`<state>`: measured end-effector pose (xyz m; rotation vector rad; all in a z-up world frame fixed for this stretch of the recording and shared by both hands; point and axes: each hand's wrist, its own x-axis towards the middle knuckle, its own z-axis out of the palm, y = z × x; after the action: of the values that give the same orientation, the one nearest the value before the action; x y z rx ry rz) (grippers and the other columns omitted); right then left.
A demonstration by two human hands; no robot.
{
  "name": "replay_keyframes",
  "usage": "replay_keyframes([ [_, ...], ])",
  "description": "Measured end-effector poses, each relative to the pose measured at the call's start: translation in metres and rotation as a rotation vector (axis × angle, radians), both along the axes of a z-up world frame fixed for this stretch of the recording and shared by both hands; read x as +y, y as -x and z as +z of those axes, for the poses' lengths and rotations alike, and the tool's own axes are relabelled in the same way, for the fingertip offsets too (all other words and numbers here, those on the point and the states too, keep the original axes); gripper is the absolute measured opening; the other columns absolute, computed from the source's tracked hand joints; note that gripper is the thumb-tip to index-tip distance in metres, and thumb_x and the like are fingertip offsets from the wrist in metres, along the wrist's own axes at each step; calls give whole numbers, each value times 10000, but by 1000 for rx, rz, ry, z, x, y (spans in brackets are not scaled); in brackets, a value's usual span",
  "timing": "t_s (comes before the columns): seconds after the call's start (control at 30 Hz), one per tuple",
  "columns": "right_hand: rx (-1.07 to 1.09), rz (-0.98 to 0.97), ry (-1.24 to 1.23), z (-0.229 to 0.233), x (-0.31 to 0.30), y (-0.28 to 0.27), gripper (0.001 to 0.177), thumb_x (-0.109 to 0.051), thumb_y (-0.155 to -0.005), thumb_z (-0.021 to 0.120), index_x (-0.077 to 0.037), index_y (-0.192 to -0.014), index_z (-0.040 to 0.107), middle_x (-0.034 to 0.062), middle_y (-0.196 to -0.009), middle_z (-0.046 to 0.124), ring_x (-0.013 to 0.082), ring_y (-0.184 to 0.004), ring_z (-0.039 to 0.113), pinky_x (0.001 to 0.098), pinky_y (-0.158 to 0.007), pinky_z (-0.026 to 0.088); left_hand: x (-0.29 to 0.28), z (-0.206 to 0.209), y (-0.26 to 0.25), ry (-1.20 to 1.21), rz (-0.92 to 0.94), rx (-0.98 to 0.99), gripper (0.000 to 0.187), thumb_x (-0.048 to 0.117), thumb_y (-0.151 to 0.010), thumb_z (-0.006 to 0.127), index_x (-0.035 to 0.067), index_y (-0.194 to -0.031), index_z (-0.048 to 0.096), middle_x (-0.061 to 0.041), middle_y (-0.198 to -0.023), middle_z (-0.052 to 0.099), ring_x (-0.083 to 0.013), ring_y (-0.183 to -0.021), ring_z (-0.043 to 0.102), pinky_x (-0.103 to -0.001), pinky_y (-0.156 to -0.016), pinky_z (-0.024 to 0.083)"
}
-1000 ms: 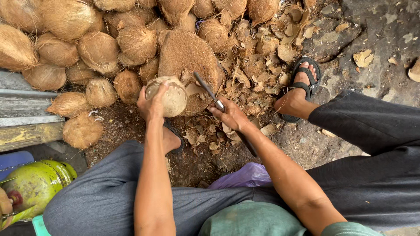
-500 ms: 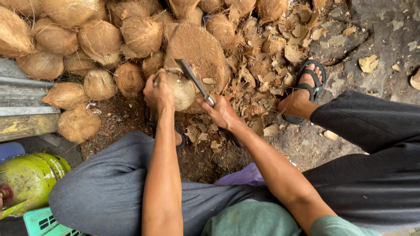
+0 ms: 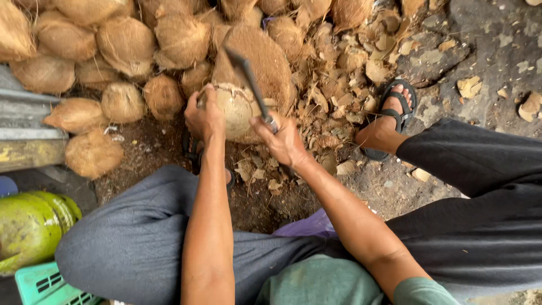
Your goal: The person sits on the ground and uses a knife to peel the husk off a coconut. They rotate the coconut while striking it against a wooden block to remove the outer layer, then place the peeled coconut into a green crate.
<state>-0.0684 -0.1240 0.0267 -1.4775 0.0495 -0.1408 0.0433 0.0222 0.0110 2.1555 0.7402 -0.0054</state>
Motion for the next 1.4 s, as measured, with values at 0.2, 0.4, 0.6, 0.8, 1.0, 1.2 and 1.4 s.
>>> replay_keyframes([
  [0.2, 28, -76, 132, 0, 7, -2, 297, -273, -1008, 617, -108, -766, 570, 44, -582, 539, 187, -515, 536, 351, -673, 527, -3, -14, -3, 37, -15, -43, 698, 580, -886, 646, 58, -1348, 638, -284, -1308, 628, -481, -1221, 610, -576, -1028, 447],
  [0.4, 7, -65, 187, 8, 1, -2, 205, -167, -1014, 614, -83, -828, 601, 81, -601, 579, 214, -503, 562, 389, -668, 544, -7, 1, 3, 27, -5, -10, 672, 594, -872, 627, 117, -1345, 648, -246, -1255, 672, -445, -1183, 642, -550, -989, 474],
  [0.6, 431, 166, 358, -15, -11, 4, 158, -121, -997, 562, -106, -840, 567, 66, -634, 593, 219, -509, 542, 397, -680, 544, -21, 27, 21, 92, -17, -106, 643, 516, -957, 605, 19, -1365, 600, -293, -1306, 621, -453, -1219, 615, -575, -1012, 451],
  [0.8, 200, -80, 100, 24, -18, -4, 396, -292, -980, 700, -140, -663, 516, 2, -517, 478, 112, -496, 449, 268, -570, 394, -11, 12, 6, 49, -9, -67, 705, 620, -844, 642, 121, -1342, 649, -197, -1298, 667, -397, -1200, 653, -522, -990, 502],
  [1.0, 403, 43, 120, -31, 5, 12, 199, -120, -906, 716, -37, -741, 642, 80, -590, 596, 206, -549, 548, 353, -645, 465, 3, -11, 5, -18, -9, -59, 626, 580, -832, 662, 159, -1295, 690, -180, -1269, 693, -398, -1186, 656, -489, -975, 521],
  [1.2, 76, -76, -19, -4, -10, 7, 285, -230, -1004, 637, -80, -761, 625, 71, -551, 579, 170, -451, 519, 292, -555, 470, -3, -16, 20, -7, -34, -163, 592, 535, -864, 692, 124, -1290, 690, -207, -1264, 682, -409, -1194, 645, -479, -980, 511],
  [1.4, 490, 217, 305, -64, -8, 16, 162, -150, -968, 575, -53, -843, 610, 76, -599, 574, 185, -506, 587, 355, -582, 569, -6, -12, 25, -50, -39, -189, 545, 513, -910, 678, 140, -1307, 672, -181, -1251, 683, -361, -1158, 670, -470, -951, 519],
])
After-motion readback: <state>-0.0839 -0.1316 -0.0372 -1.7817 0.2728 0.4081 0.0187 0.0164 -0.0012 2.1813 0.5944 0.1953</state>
